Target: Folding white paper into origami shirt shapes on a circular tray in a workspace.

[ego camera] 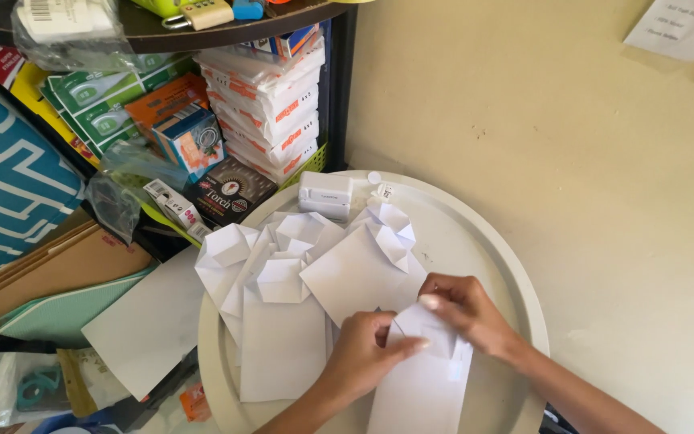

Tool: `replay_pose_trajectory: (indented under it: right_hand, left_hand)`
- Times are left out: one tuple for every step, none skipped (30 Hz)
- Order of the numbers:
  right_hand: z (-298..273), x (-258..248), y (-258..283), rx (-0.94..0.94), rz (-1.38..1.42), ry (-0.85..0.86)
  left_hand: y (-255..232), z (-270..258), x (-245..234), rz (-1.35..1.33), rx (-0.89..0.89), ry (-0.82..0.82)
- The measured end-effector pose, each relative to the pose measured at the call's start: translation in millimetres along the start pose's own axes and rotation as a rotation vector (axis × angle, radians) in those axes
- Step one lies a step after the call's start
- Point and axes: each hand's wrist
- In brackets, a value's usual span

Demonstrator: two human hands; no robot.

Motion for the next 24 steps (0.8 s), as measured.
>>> replay_pose_trajectory:
  right_hand:
    - [0,-8,2,0.001,0.0,0.0]
    - [0,-16,4,-0.006,0.049,0.063]
    - [0,-22,6,-0.013,0.098,0.125]
    - [-3,-22,1,-0.015,0.099,0.134]
    - [-5,-22,-4,0.031,0.155,0.115]
    - [-7,-23,-9,0.078,0.208,0.096]
    - [-6,-22,-12,0.076,0.207,0.105]
    - [-9,-20,-17,0.116,0.247,0.094]
    - [-12,-19,-21,0.156,0.287,0.083]
    - [-12,-20,-19,0.159,0.288,0.083]
    - [-13,-20,-18,0.187,0.29,0.091]
    - [-13,-21,-15,0.211,0.294,0.099]
    - [-12,-21,-11,0.212,0.296,0.098]
    - [-11,-20,-8,0.215,0.29,0.175]
    - [-9,-17,-5,0.218,0.285,0.252]
    - [-10,-16,-6,0.214,0.293,0.275]
    - [-11,-15,-7,0.237,0.261,0.32]
    - [-11,-13,-8,0.26,0.228,0.369]
    - [-13,-13,-12,0.255,0.235,0.396]
    - [-15,-14,-15,0.286,0.219,0.34]
    - [-17,-16,-19,0.317,0.204,0.284]
    - [-18,-15,-16,0.31,0.203,0.295]
    - [-20,-15,-13,0.295,0.269,0.263]
    - [-25,-15,-10,0.289,0.337,0.224]
  left_hand:
    - [-8,-3,-3,0.0,-0.001,0.001]
    - [-16,-6,-6,-0.07,-0.051,-0.045]
    - [-23,-11,-9,-0.14,-0.101,-0.091]
    - [-18,-11,-9,-0.143,-0.102,-0.099]
    - [-14,-11,-9,-0.154,-0.072,-0.119]
    - [-10,-11,-9,-0.166,-0.041,-0.14]
    - [-16,-17,-10,-0.17,-0.041,-0.148]
    - [-21,-24,-11,-0.063,-0.033,-0.11]
    - [-26,-30,-11,0.043,-0.024,-0.073]
    - [-19,-34,-11,0.042,-0.027,-0.071]
    - [-12,-39,-11,0.219,0.298,-0.15]
    - [-6,-43,-12,0.401,0.627,-0.224]
    - [-7,-44,-14,0.402,0.625,-0.222]
    - [-5,-46,-16,0.717,0.881,-0.351]
    - [-4,-49,-18,1.039,1.13,-0.468]
    - [-8,-50,-18,1.053,1.11,-0.48]
    - [-12,-51,-19,1.052,1.204,-0.472]
    - [-14,-53,-19,1.052,1.295,-0.462]
    - [-9,-54,-17,1.068,1.271,-0.476]
    - [-4,-52,-15,1.067,1.298,-0.47]
    - [0,-50,-13,1.065,1.325,-0.464]
    - [-3,-50,-13,1.074,1.319,-0.474]
    - [-7,-50,-14,1.047,1.326,-0.511]
    - [-10,-51,-13,1.012,1.335,-0.542]
Point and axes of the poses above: each hand's wrist, its own z-axis towards the middle knuckle, its own x-axis out of the palm, y = z × x, and after that the axes turned 6 degrees about -x, right-handed
